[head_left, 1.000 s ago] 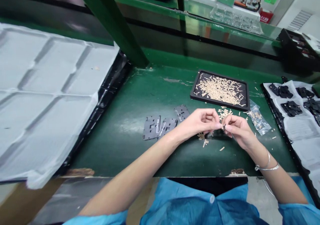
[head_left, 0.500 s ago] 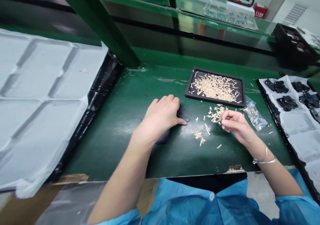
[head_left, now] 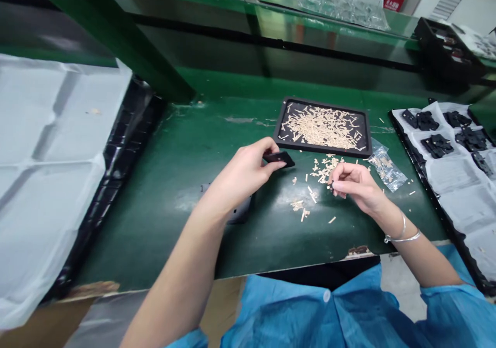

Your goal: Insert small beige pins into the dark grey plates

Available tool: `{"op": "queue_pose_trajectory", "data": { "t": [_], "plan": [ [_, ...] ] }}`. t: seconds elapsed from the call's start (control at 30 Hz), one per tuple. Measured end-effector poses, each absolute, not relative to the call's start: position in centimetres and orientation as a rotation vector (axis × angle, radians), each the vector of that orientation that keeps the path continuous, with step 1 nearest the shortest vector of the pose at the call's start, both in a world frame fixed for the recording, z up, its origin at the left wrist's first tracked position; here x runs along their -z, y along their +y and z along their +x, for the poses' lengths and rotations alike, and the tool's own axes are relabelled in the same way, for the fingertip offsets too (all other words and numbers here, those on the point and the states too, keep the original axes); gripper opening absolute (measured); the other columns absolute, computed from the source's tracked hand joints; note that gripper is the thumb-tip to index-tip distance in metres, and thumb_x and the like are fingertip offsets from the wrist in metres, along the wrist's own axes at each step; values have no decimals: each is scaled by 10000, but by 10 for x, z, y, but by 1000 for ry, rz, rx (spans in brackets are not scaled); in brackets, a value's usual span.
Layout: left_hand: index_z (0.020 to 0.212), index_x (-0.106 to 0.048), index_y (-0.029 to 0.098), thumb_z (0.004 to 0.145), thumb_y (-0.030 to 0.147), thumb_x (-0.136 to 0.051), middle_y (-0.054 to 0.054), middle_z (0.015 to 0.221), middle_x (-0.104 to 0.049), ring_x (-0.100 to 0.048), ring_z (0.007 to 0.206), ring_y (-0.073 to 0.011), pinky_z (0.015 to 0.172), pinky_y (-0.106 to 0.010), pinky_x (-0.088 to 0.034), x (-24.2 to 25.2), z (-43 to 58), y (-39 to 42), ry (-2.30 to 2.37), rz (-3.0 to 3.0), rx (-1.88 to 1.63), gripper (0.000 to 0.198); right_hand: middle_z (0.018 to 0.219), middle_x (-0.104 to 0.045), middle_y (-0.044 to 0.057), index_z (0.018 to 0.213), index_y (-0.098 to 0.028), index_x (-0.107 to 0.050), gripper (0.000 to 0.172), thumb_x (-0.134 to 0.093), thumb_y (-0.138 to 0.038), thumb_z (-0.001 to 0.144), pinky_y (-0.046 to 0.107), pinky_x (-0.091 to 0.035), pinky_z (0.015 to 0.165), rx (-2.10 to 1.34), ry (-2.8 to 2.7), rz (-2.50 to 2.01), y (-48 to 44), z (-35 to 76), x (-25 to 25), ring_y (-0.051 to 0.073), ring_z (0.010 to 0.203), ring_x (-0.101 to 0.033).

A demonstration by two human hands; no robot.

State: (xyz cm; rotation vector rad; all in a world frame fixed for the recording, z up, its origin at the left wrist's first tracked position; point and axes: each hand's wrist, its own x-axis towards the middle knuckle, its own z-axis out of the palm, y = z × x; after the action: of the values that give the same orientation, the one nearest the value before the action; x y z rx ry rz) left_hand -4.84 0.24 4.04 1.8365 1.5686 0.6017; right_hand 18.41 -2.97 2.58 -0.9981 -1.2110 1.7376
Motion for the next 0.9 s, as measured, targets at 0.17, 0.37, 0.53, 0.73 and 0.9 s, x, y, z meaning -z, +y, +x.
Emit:
{"op": "queue_pose_trajectory", "data": {
  "t": [0.17,0.37,0.53,0.73,0.9],
  "plan": [
    [795,-578,178,646,353,-769,-16,764,-673,-626,690,-169,626,-269,-505,-34,-21,-10,1171,1336,-982,299,674,-636,-3,659,-178,-646,226,-820,-319,641,225,-412,548,-1693,-1306,-921,-34,178,-25,95,604,-554],
    [829,-618,167,690,348,-790,-4,734,-688,-617,581,-109,508,-194,-519,-18,3,-23,935,1116,-1055,286,694,-606,-2,670,-164,-632,236,-810,-320,663,232,-389,561,-1724,-1376,-920,-37,172,-25,98,634,-514],
    [808,-591,177,678,332,-819,38,686,-636,-557,446,-76,367,-172,-481,-16,7,-25,854,946,-1072,305,624,-546,-37,667,-176,-623,156,-759,-237,712,225,-375,534,-1558,-1344,-846,-36,175,-28,81,571,-469],
    [852,-570,190,735,259,-780,56,679,-630,-581,409,-80,357,-181,-518,-14,5,-28,860,979,-1168,250,780,-625,11,661,-186,-615,108,-704,-171,720,257,-422,591,-1236,-1430,-951,-42,173,-35,124,738,-560],
    [867,-540,200,779,243,-741,59,686,-626,-596,406,-81,358,-176,-523,-15,4,-30,866,1045,-1210,223,650,-564,-32,670,-184,-589,110,-635,-122,748,248,-375,543,-984,-1527,-1131,-49,169,-38,85,589,-455]
  ]
}}
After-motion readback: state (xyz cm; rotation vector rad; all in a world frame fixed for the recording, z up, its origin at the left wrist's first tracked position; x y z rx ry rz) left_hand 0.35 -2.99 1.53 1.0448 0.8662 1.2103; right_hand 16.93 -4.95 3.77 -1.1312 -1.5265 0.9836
